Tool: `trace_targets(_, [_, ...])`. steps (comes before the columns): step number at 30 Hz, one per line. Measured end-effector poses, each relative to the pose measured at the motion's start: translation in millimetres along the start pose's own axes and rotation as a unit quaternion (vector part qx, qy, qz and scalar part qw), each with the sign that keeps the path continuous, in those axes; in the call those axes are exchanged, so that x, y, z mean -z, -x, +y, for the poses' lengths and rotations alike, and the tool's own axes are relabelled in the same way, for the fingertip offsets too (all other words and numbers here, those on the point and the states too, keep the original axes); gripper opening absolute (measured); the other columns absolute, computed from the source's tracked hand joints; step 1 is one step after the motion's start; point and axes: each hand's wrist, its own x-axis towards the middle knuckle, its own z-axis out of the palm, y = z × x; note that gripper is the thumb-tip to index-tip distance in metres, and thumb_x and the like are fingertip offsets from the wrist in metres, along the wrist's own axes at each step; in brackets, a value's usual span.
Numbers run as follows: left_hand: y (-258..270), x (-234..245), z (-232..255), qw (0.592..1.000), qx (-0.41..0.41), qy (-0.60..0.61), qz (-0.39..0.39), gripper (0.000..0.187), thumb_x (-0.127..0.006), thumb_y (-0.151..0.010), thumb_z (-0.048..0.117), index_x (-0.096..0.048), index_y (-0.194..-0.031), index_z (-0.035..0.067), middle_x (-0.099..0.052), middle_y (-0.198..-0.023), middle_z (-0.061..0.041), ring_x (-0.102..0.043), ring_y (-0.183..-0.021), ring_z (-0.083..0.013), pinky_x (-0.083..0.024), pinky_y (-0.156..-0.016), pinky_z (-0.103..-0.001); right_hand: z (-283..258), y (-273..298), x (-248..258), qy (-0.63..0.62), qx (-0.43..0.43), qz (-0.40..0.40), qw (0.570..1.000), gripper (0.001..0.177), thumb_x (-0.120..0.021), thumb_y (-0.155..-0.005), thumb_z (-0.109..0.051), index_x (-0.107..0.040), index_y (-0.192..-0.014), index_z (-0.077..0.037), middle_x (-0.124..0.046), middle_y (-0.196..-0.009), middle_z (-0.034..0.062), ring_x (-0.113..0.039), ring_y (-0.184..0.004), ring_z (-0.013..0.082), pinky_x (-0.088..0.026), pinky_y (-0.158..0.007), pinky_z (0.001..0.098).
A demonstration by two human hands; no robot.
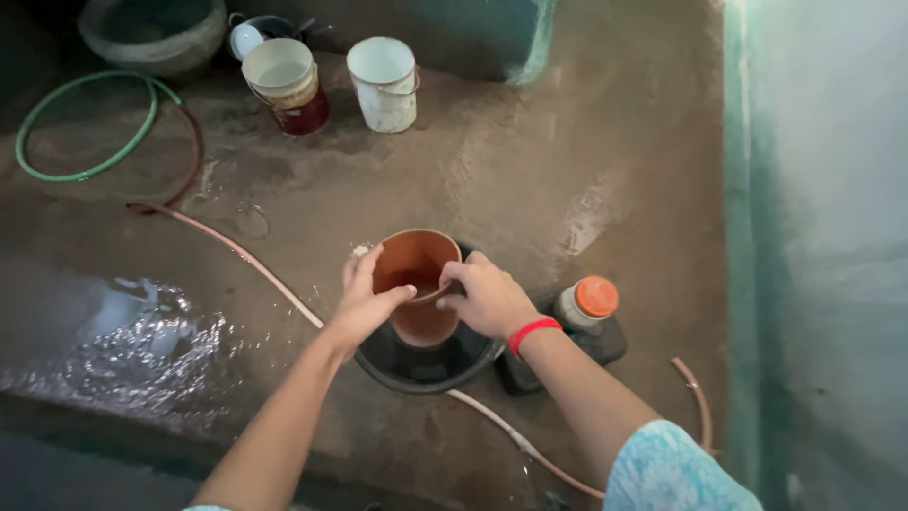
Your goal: The person scrubs a white wall-mounted sink with a toothbrush, then rinses the sink using water from a brown plastic mug. The person repeatedly scrubs the sink basin and edges, refills the mug from a bucket, and pours water to rinse the sink.
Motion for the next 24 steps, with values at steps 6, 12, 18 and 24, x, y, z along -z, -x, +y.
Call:
trace_targets(6, [-65, -36, -93, 0.990, -0.055, -0.096, -0.087, 0.076, -0.081, -0.079, 0.050, -0.058, -0.137, 0.007, -0.040, -0.151, -0.015, -0.036, -0.145, -0.0273, -0.034, -0.118, -0.039, 99, -56, -97, 0.010, 0.011, -0.030, 0.999, 0.021, -0.077, -0.083, -0.027, -0.074, -0.100, -0.014, -0.073, -0.103, 0.0130, -0.067, -0.105, 0.0322, -0.054, -0.089, 0.0425])
trace_targets(12, [-105, -61, -148, 0.985, -0.077, -0.135, -0.077, 0.058, -0.090, -0.066, 0.032, -0.072, -0.114, 0.006, -0.052, -0.145, -0.016, -0.063, -0.123, -0.0264, -0.051, -0.109, -0.037, 156, -76, -150, -0.060, -0.019, -0.042, 0.997, 0.024, -0.066, -0.091, -0.027, -0.074, -0.107, -0.011, -0.076, -0.102, 0.0154, -0.074, -0.099, 0.0316, -0.057, -0.087, 0.0422])
trace_targets(18, [-112, -88, -169, 0.978, -0.090, -0.182, -0.048, 0.063, -0.092, -0.069, 0.029, -0.067, -0.124, 0.011, -0.038, -0.158, -0.020, -0.045, -0.143, -0.0320, -0.041, -0.117, -0.039, 158, -57, -181, -0.105, -0.079, -0.002, 0.991, 0.028, -0.054, -0.099, -0.030, -0.071, -0.110, -0.009, -0.075, -0.102, 0.0194, -0.073, -0.100, 0.0359, -0.056, -0.088, 0.0451])
trace_targets(24, [-82, -96, -123, 0.962, 0.008, -0.260, -0.087, 0.112, -0.093, -0.070, 0.031, -0.024, -0.158, 0.037, -0.003, -0.170, -0.013, -0.031, -0.151, -0.0355, -0.037, -0.118, -0.044, 155, -54, -188, -0.100, -0.151, 0.036, 0.983, 0.032, -0.045, -0.106, -0.033, -0.064, -0.107, -0.007, -0.075, -0.094, 0.0240, -0.071, -0.094, 0.0423, -0.055, -0.086, 0.0499])
